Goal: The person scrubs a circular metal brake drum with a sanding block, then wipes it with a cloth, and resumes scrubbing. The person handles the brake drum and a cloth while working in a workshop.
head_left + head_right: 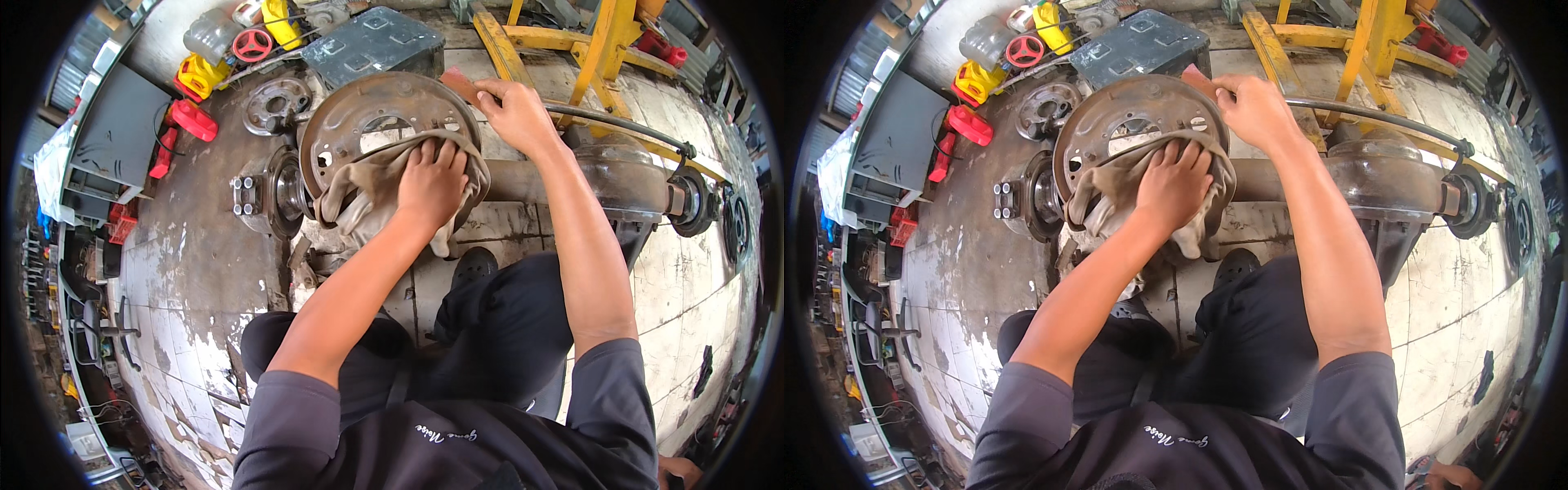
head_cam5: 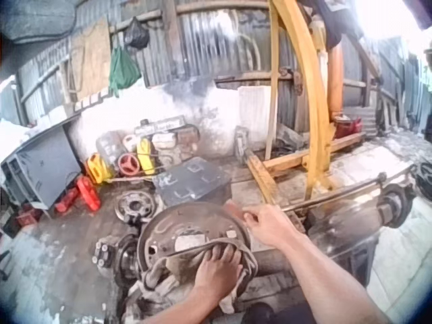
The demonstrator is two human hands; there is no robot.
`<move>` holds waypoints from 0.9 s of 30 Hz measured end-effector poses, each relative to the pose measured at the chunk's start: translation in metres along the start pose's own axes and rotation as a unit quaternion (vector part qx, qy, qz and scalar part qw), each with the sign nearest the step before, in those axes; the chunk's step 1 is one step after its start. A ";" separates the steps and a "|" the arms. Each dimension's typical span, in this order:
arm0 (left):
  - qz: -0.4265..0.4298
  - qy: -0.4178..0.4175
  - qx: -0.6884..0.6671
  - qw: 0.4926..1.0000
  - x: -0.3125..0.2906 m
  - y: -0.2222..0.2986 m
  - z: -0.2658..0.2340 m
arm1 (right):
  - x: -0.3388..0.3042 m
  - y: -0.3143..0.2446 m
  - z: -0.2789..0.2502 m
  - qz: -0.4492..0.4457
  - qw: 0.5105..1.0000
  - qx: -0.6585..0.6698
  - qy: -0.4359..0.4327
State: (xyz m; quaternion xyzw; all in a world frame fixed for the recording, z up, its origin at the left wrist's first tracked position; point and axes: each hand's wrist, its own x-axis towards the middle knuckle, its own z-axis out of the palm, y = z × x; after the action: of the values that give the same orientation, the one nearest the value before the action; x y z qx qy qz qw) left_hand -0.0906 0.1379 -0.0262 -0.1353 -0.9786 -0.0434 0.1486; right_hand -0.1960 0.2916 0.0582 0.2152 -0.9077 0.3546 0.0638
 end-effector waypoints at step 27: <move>0.004 -0.016 -0.038 0.999 -0.044 -0.017 -0.023 | 0.000 0.000 0.000 0.023 0.998 -0.030 -0.047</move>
State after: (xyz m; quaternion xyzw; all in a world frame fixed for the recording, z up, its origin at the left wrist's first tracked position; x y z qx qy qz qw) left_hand -0.0486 0.1080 -0.0181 -0.1450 -0.9780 -0.0780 0.1280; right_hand -0.1961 0.2912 0.0581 0.2087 -0.9247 0.3178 0.0195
